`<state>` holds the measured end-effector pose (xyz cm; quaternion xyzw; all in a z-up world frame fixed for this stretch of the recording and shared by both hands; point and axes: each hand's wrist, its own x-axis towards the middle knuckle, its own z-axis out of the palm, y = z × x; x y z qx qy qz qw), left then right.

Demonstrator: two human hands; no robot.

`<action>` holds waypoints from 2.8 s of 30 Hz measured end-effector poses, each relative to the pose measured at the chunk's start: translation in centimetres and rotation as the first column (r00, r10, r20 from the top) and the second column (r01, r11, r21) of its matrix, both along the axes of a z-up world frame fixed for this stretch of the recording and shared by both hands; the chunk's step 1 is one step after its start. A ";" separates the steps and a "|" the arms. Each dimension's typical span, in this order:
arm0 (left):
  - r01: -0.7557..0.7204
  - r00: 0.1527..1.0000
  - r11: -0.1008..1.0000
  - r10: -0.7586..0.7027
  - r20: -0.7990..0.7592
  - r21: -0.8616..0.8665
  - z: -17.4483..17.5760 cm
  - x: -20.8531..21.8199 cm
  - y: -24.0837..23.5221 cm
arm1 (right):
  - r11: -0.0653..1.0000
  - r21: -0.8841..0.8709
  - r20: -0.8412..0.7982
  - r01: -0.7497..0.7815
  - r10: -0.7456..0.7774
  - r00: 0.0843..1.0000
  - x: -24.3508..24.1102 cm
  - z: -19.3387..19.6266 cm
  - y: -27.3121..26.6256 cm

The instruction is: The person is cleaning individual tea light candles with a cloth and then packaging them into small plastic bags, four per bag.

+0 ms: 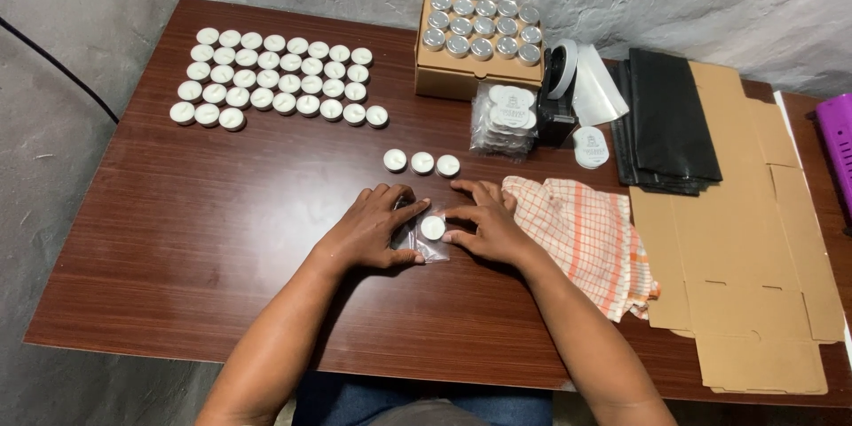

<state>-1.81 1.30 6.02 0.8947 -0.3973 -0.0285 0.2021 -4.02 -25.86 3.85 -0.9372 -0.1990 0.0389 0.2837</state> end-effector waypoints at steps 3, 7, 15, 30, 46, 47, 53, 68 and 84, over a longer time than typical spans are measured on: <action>-0.016 1.000 1.000 0.016 -0.022 -0.002 0.0 0.0 0.0 | 1.000 -0.022 -0.016 -0.001 0.000 1.000 0.3 -1.1 -0.1; -0.016 0.999 1.000 0.016 -0.039 0.011 0.8 -0.2 0.0 | 1.000 0.005 -0.034 -0.012 0.012 0.999 -0.5 0.7 0.4; -0.027 0.998 0.999 0.027 -0.054 0.017 0.8 -0.2 0.1 | 0.998 0.065 -0.077 -0.011 0.016 0.997 -0.9 1.8 0.5; -0.151 0.973 0.987 0.159 -0.169 0.057 2.8 0.5 3.1 | 0.960 0.052 0.124 0.276 -0.281 0.952 5.0 0.0 0.5; -0.110 0.983 0.986 0.089 -0.163 -0.124 1.4 0.6 2.6 | 0.980 0.122 0.067 0.159 -0.168 0.983 2.6 1.7 0.5; -0.107 0.981 0.985 0.082 -0.173 -0.139 1.5 0.6 2.4 | 0.985 0.136 0.079 0.104 -0.115 0.990 2.3 1.8 0.2; -0.079 0.988 0.971 0.047 -0.148 -0.224 -0.2 1.1 2.0 | 0.995 0.097 0.082 0.015 -0.023 0.996 2.4 0.1 -0.7; -0.027 0.995 0.965 0.002 -0.096 -0.260 -1.3 1.2 1.0 | 0.986 0.143 0.023 0.087 -0.091 0.996 2.5 -1.4 -0.2; -0.050 0.994 0.980 0.030 -0.105 -0.193 -0.1 1.1 1.2 | 0.958 0.271 0.010 0.089 -0.095 0.995 2.9 -3.0 0.3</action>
